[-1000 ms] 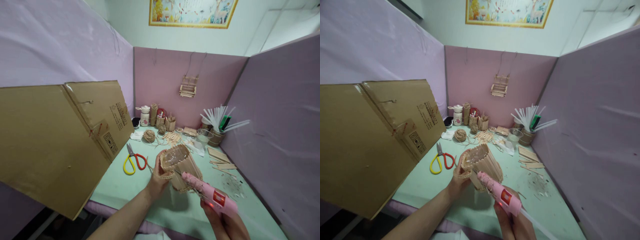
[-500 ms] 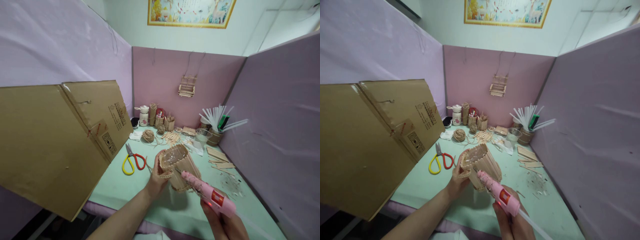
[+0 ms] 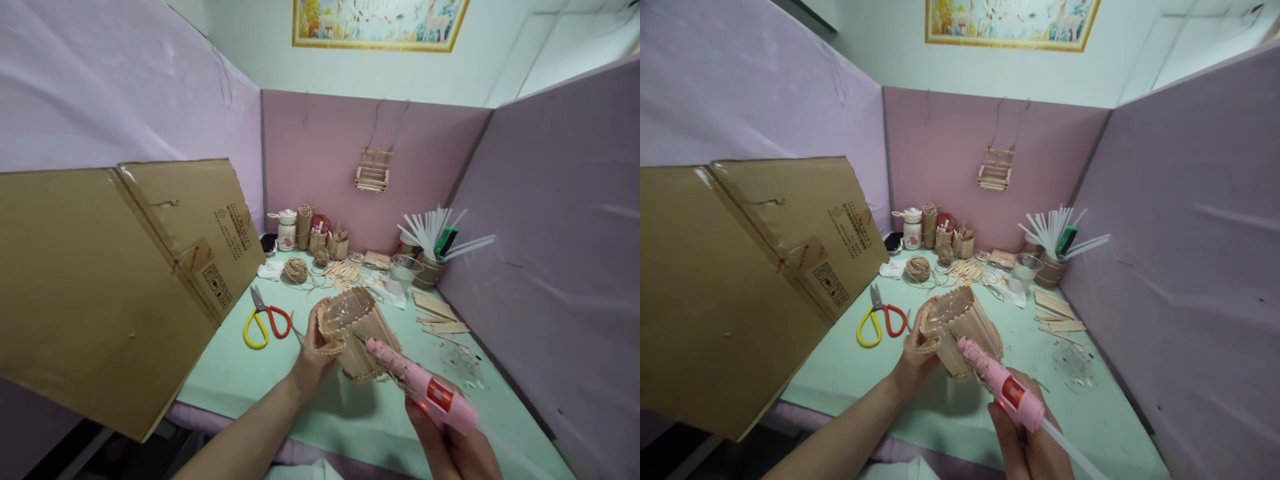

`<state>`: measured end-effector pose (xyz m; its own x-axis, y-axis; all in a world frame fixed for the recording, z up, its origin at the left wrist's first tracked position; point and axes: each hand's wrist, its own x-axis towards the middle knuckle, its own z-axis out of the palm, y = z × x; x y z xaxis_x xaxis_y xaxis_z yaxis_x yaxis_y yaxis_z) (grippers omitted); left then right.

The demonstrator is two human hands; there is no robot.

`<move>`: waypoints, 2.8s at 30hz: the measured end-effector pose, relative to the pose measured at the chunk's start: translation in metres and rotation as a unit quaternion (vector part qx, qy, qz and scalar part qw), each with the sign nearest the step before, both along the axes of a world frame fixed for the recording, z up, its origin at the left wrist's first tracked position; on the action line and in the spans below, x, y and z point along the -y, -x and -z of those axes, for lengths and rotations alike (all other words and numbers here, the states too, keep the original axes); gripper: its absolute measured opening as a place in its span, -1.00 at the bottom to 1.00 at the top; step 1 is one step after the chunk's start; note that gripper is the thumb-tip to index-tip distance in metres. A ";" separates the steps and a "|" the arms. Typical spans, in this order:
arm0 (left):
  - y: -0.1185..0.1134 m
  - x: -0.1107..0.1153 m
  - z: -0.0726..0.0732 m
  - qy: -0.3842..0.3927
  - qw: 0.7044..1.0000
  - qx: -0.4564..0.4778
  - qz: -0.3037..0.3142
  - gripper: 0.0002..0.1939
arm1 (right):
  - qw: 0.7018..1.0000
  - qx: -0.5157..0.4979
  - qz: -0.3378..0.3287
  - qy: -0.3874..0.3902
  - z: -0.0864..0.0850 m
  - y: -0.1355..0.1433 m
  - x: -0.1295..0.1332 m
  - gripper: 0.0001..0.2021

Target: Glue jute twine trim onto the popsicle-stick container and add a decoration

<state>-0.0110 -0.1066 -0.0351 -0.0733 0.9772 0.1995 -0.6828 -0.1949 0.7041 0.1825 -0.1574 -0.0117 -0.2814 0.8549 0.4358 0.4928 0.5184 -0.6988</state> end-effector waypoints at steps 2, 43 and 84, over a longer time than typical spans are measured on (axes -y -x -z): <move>0.000 0.000 0.001 -0.005 1.000 0.004 0.008 -0.05 | 1.000 -0.023 0.019 -0.010 0.001 0.001 0.001 -0.57; 0.002 -0.003 0.009 -0.009 1.000 -0.007 0.010 -0.08 | 0.991 0.010 0.025 -0.128 0.004 -0.008 -0.004 -0.64; 0.004 -0.008 0.012 0.019 0.999 0.040 0.024 -0.19 | 0.886 -0.334 0.205 0.249 0.041 -0.063 -0.090 -0.52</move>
<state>-0.0147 -0.0990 -0.0472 -0.0399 0.9868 0.1567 -0.7457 -0.1338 0.6528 0.2456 -0.0675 -0.0523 0.2765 0.9584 -0.0715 -0.0417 -0.0624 -0.9972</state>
